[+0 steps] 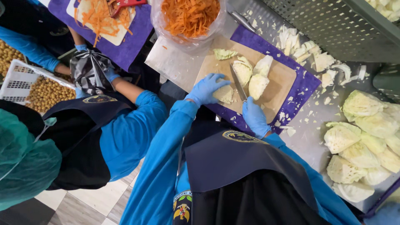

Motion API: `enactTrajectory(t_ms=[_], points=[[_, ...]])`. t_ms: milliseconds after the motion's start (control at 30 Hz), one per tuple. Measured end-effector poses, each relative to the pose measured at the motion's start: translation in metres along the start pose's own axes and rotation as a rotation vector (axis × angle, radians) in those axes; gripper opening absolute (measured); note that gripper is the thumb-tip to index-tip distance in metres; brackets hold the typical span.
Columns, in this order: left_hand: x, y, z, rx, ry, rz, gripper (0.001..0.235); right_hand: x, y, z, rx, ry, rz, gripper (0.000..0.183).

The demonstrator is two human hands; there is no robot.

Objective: The person chops cabbage into small pieces using a knife on a cutting board. The chopped cabbage is then transferred into a basket. A coworker shreds carrots nearby.

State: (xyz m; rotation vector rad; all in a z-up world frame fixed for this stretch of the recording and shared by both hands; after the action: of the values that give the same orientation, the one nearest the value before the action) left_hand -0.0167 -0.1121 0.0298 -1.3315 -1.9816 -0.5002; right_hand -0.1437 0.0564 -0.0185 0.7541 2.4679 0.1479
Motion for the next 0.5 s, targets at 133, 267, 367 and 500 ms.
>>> enactTrajectory(t_ms=[133, 267, 367, 500], points=[[-0.026, 0.002, -0.005, 0.279, 0.029, -0.274, 0.081, -0.004, -0.003, -0.004, 0.004, 0.018, 0.05, 0.025], [-0.033, 0.028, 0.001, 0.621, -0.013, -0.646, 0.084, -0.018, -0.001, 0.002, 0.029, 0.013, 0.048, 0.027], [-0.03, 0.028, 0.005, 0.634, -0.008, -0.688, 0.09, -0.037, -0.011, 0.006, 0.037, -0.023, -0.016, 0.029], [-0.026, 0.029, -0.008, 0.62, 0.039, -0.544, 0.096, -0.043, -0.018, 0.01, -0.004, 0.032, -0.041, 0.034]])
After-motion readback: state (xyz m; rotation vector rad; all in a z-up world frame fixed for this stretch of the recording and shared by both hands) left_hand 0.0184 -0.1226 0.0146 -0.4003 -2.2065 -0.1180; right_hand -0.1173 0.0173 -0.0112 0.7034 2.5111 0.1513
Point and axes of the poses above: each hand's wrist, its own y-axis away from the middle knuckle, its own z-axis out of the palm, x = y × z, the point moved 10 cm from there along -y, towards the middle knuckle, and after that the axes turned 7 degrees about x, right-handed, at the moved point
